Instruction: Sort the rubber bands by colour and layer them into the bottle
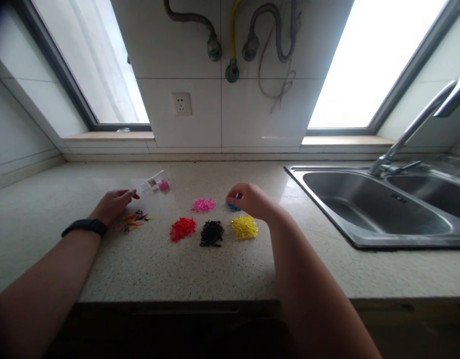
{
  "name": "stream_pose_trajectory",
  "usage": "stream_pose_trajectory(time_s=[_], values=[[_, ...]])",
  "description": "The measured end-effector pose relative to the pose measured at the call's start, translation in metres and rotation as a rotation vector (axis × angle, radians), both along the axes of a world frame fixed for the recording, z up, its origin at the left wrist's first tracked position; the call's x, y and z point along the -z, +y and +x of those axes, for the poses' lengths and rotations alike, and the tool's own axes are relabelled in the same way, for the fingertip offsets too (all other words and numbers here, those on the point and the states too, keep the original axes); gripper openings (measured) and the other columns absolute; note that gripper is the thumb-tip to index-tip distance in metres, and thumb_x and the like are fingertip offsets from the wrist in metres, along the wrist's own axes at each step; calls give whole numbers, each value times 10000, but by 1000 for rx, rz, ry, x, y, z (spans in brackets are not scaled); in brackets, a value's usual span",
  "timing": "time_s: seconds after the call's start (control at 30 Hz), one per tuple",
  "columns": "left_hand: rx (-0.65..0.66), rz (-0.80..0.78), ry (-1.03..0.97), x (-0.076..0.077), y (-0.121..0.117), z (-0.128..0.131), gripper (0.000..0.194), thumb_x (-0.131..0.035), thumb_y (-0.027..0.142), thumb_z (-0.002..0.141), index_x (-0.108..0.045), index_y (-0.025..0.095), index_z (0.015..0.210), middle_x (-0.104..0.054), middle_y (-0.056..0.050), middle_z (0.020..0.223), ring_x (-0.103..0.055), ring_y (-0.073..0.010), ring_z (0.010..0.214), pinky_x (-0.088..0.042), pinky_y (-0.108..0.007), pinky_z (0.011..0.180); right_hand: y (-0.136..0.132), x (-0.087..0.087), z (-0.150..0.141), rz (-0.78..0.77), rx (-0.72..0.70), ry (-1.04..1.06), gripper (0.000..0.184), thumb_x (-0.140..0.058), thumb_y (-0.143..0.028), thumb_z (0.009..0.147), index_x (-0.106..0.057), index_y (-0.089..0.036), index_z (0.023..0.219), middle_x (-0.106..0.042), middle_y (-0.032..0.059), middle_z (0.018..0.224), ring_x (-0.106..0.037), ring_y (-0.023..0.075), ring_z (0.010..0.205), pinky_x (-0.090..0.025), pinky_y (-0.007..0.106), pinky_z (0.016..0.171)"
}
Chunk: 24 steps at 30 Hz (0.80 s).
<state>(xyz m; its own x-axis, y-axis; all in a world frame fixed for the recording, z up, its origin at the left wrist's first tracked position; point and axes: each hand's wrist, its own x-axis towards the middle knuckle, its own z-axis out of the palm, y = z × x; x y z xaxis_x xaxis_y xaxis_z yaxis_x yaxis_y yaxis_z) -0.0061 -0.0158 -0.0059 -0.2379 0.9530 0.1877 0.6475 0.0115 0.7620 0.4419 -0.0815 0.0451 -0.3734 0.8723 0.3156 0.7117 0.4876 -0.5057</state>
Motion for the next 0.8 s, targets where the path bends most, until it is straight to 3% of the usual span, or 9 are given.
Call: stream_pose_trajectory(time_s=[0.2, 0.53, 0.7, 0.8], values=[[20, 64, 11, 0, -1, 0, 509, -569, 597, 712, -757, 131, 796, -594, -29, 598, -504, -174, 577, -351, -265, 528, 19, 11, 27, 34, 201, 147, 290, -615, -428, 871, -750, -172, 867, -689, 46, 720, -548, 149, 630, -425, 297, 607], [144, 59, -64, 6, 3, -13, 558, -574, 618, 752, -764, 116, 904, -559, -3, 602, -470, -151, 593, -339, -250, 540, 37, 33, 32, -155, 392, 533, 273, -650, -422, 774, -714, -159, 812, -616, 26, 676, -466, 109, 533, -343, 247, 467], [176, 14, 30, -6, -7, -21, 589, -598, 650, 719, -772, 142, 961, -719, -64, 874, -579, -203, 763, -419, -266, 632, 40, 37, 38, -143, 411, 581, 278, -665, -435, 770, -715, -165, 807, -605, 25, 676, -455, 102, 519, -323, 238, 440], [258, -74, 48, -17, -17, -16, 599, -612, 647, 726, -755, 154, 1035, -718, -68, 879, -567, -192, 718, -401, -267, 592, 42, 37, 40, -142, 419, 616, 262, -669, -420, 767, -715, -165, 807, -603, 23, 676, -454, 100, 511, -330, 238, 437]])
